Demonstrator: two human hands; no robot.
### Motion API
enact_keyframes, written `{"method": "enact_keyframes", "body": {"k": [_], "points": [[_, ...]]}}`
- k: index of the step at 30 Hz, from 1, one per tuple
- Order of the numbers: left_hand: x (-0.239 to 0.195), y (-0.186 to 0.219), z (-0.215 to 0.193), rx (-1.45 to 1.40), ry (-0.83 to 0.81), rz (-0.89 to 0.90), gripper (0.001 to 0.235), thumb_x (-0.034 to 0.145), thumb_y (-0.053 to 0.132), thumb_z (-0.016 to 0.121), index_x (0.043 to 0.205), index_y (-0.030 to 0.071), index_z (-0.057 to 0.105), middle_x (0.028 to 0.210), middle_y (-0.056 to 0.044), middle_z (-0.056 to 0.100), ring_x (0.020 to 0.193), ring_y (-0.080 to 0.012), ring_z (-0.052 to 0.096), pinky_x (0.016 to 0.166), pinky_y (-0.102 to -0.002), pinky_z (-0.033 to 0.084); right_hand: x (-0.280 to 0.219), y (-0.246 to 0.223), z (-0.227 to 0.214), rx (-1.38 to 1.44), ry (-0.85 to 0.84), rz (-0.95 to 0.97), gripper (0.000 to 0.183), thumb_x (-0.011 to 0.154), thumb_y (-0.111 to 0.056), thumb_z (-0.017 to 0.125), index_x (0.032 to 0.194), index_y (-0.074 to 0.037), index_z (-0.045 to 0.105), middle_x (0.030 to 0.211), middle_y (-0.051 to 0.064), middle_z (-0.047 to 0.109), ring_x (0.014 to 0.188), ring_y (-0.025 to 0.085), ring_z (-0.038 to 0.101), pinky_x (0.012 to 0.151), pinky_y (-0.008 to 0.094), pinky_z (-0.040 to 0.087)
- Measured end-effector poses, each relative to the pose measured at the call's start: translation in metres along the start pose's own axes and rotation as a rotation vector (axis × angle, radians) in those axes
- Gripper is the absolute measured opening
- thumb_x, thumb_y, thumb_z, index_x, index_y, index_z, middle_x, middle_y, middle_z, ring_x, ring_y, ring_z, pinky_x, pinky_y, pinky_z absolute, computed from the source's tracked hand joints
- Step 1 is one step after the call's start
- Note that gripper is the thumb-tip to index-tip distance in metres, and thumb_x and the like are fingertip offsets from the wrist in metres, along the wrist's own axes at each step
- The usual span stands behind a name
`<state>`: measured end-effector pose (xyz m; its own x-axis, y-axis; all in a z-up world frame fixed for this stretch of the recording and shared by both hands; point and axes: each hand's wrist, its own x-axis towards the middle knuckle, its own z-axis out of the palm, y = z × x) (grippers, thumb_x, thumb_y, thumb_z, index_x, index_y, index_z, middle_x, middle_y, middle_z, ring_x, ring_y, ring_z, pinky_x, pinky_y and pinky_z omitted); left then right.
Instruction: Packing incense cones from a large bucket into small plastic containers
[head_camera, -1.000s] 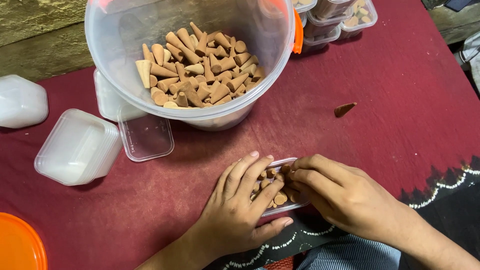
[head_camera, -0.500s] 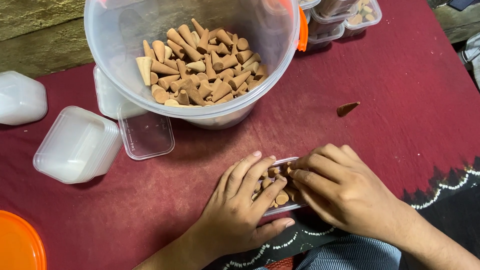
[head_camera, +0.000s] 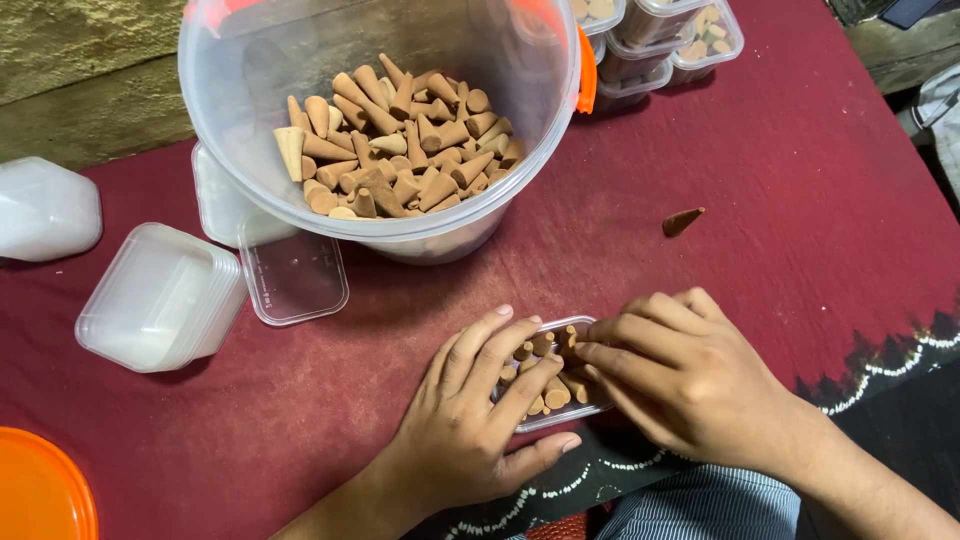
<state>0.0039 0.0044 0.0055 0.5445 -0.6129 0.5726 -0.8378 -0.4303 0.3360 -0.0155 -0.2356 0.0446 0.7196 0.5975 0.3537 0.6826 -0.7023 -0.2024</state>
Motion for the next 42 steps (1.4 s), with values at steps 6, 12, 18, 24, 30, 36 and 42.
{"method": "enact_keyframes", "body": {"k": [6, 12, 18, 24, 30, 36, 42], "points": [[0.0, -0.004, -0.008, -0.044, 0.067, -0.021, 0.051, 0.102, 0.051, 0.049, 0.111, 0.006, 0.07, 0.123, -0.018, 0.067, 0.119, -0.0361, 0.063, 0.097, -0.046, 0.052, -0.004, 0.009, -0.007, 0.145, 0.074, 0.143, 0.022, 0.093, -0.016, 0.067, 0.111, -0.006, 0.073, 0.103, 0.007, 0.072, 0.088, 0.024, 0.063, 0.074, 0.036, 0.046], [-0.002, -0.021, -0.013, -0.15, 0.273, -0.172, 0.021, 0.102, 0.008, 0.046, 0.104, -0.005, 0.063, 0.103, -0.018, 0.068, 0.091, -0.0335, 0.064, 0.082, -0.042, 0.05, 0.004, 0.01, -0.015, 0.211, 0.133, 0.213, 0.025, 0.093, -0.011, 0.068, 0.116, -0.002, 0.07, 0.105, 0.009, 0.072, 0.091, 0.024, 0.066, 0.085, 0.035, 0.054], [-0.009, -0.041, -0.003, -0.246, 0.377, -0.407, 0.02, 0.104, 0.016, 0.048, 0.109, 0.0, 0.059, 0.099, -0.013, 0.064, 0.087, -0.025, 0.059, 0.077, -0.034, 0.05, 0.043, -0.007, -0.059, 0.151, 0.165, 0.101, 0.033, 0.092, -0.007, 0.068, 0.123, 0.003, 0.065, 0.118, 0.015, 0.072, 0.101, 0.026, 0.07, 0.095, 0.036, 0.057], [-0.011, -0.059, 0.003, -0.382, 0.447, -0.53, 0.021, 0.102, 0.022, 0.052, 0.109, 0.003, 0.059, 0.106, -0.011, 0.067, 0.094, -0.0219, 0.064, 0.082, -0.032, 0.053, 0.152, 0.002, -0.094, 0.127, 0.036, -0.027, 0.027, 0.095, -0.008, 0.071, 0.121, -0.002, 0.068, 0.1, 0.008, 0.075, 0.083, 0.018, 0.07, 0.077, 0.032, 0.057], [-0.012, -0.076, 0.011, -0.45, 0.52, -0.517, 0.019, 0.101, 0.019, 0.058, 0.113, 0.005, 0.061, 0.095, -0.013, 0.068, 0.083, -0.0276, 0.066, 0.073, -0.038, 0.054, 0.257, 0.003, -0.065, 0.094, -0.602, 0.374, 0.062, 0.083, -0.034, 0.076, 0.142, -0.02, 0.061, 0.117, 0.014, 0.075, 0.103, 0.034, 0.072, 0.084, 0.047, 0.057], [-0.009, -0.081, 0.013, -0.466, 0.555, -0.493, 0.017, 0.098, 0.016, 0.064, 0.111, 0.005, 0.061, 0.09, -0.016, 0.067, 0.081, -0.0358, 0.068, 0.07, -0.042, 0.057, 0.28, 0.002, -0.014, 0.248, -0.829, 0.541, 0.089, 0.079, -0.02, 0.077, 0.158, -0.023, 0.037, 0.124, 0.027, 0.065, 0.101, 0.041, 0.07, 0.067, 0.044, 0.067], [-0.007, -0.081, 0.012, -0.441, 0.537, -0.479, 0.019, 0.096, 0.015, 0.066, 0.112, 0.008, 0.061, 0.086, -0.011, 0.066, 0.08, -0.033, 0.068, 0.069, -0.04, 0.058, 0.273, 0.023, 0.007, 0.21, -0.874, 0.495, 0.075, 0.079, -0.021, 0.076, 0.148, -0.014, 0.046, 0.115, 0.026, 0.069, 0.099, 0.042, 0.071, 0.069, 0.053, 0.066]]}}
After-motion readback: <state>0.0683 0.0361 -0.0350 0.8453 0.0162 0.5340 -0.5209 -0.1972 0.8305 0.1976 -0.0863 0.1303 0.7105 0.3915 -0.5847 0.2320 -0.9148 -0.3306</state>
